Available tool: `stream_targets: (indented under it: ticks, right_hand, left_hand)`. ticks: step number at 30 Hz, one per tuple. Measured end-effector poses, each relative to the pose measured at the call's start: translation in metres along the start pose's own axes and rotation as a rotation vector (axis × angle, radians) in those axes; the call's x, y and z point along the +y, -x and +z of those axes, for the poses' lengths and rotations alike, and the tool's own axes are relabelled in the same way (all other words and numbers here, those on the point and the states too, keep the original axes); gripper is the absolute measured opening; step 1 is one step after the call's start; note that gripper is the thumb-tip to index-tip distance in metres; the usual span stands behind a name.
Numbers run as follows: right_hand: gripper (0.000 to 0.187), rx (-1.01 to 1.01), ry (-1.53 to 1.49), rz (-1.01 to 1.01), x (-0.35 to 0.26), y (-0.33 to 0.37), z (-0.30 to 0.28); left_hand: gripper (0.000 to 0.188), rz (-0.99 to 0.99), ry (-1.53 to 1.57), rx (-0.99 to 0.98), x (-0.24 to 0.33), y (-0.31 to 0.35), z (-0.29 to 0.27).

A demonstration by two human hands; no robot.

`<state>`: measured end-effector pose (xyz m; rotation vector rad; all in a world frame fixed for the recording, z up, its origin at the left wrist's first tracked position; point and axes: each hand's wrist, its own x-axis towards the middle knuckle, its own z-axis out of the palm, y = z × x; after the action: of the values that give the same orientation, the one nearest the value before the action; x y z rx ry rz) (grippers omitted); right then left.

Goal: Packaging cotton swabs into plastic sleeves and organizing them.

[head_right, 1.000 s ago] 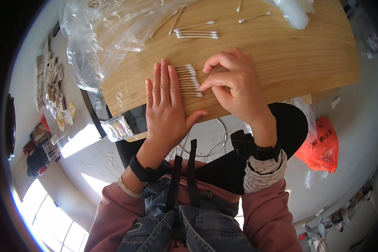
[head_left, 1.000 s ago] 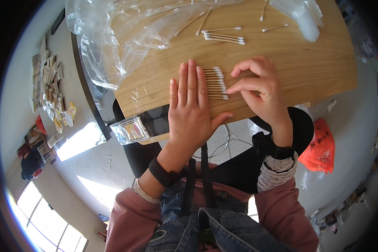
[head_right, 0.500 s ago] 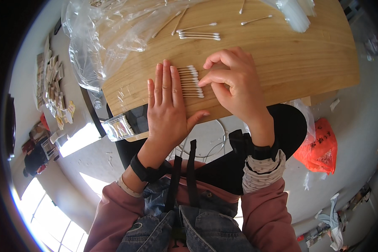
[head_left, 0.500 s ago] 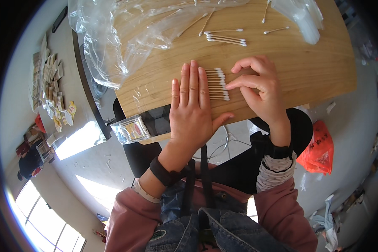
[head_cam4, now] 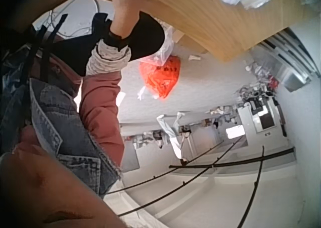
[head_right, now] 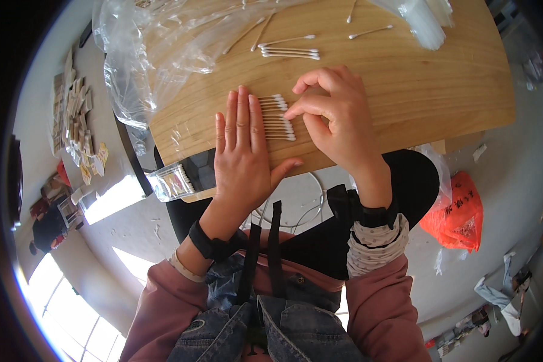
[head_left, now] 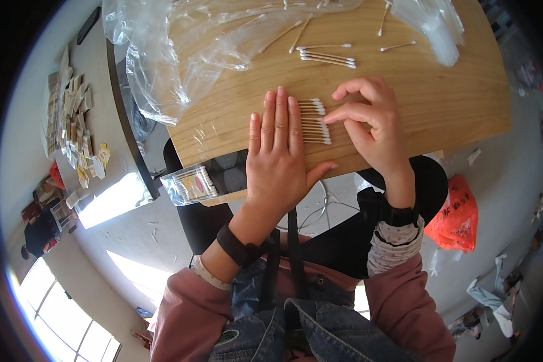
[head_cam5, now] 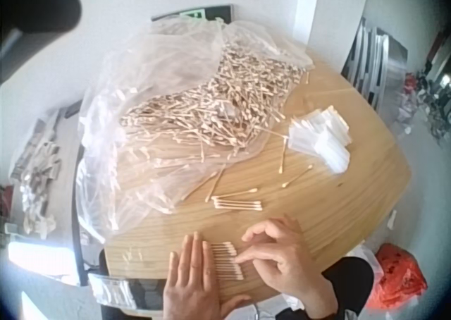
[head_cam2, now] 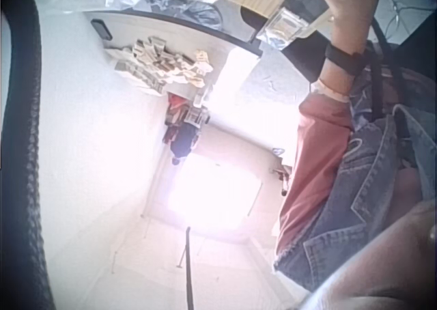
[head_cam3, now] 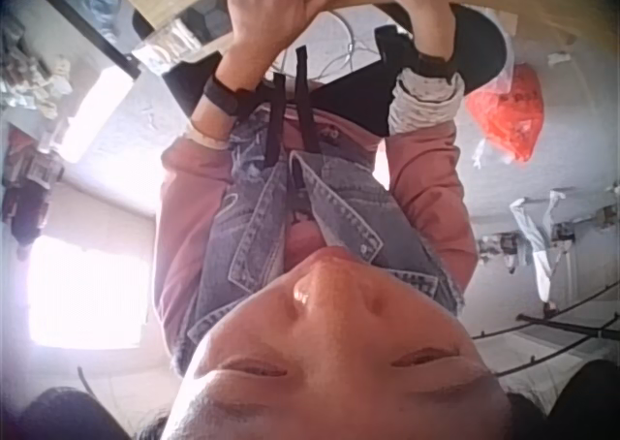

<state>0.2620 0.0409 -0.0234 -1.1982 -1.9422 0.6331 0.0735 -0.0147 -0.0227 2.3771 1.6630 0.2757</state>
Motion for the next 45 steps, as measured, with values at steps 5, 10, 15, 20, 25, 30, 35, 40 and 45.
stream_targets:
  ticks: [5,10,15,20,25,30,35,40,45]
  right_hand:
    - [0.023,0.064,-0.071,0.069,0.002,0.002,0.006]
    - [0.024,0.062,-0.015,0.054,0.002,-0.001,0.007]
    - [0.024,0.051,0.002,0.031,0.004,-0.002,0.006]
    - [0.027,0.101,-0.015,0.067,0.001,-0.004,0.009]
    - [0.031,0.065,0.038,0.029,0.002,-0.005,0.008]
    - [0.024,0.243,-0.029,0.065,-0.002,-0.014,0.017]
    - [0.022,0.314,-0.055,0.09,-0.011,-0.016,0.019]
    - [0.033,0.192,0.106,-0.01,-0.025,-0.018,0.047]
    - [0.042,0.047,0.531,-0.031,-0.028,-0.019,0.071]
  left_hand:
    - [0.112,-0.004,-0.001,-0.006,0.0,0.0,0.0]
    - [0.112,-0.002,-0.008,-0.009,0.0,0.0,0.0]
    - [0.112,-0.002,-0.006,-0.012,0.001,-0.001,-0.001]
    - [0.111,0.0,-0.006,-0.001,0.001,0.0,-0.001]
    - [0.111,0.004,0.0,0.013,0.001,0.001,0.0]
    - [0.112,0.01,0.01,-0.003,0.004,0.008,-0.007]
    - [0.09,-0.062,0.205,0.07,-0.001,0.019,-0.027]
    - [0.069,-0.267,1.171,0.336,-0.007,0.017,-0.031]
    - [0.062,-0.343,1.475,0.45,-0.009,0.011,-0.015]
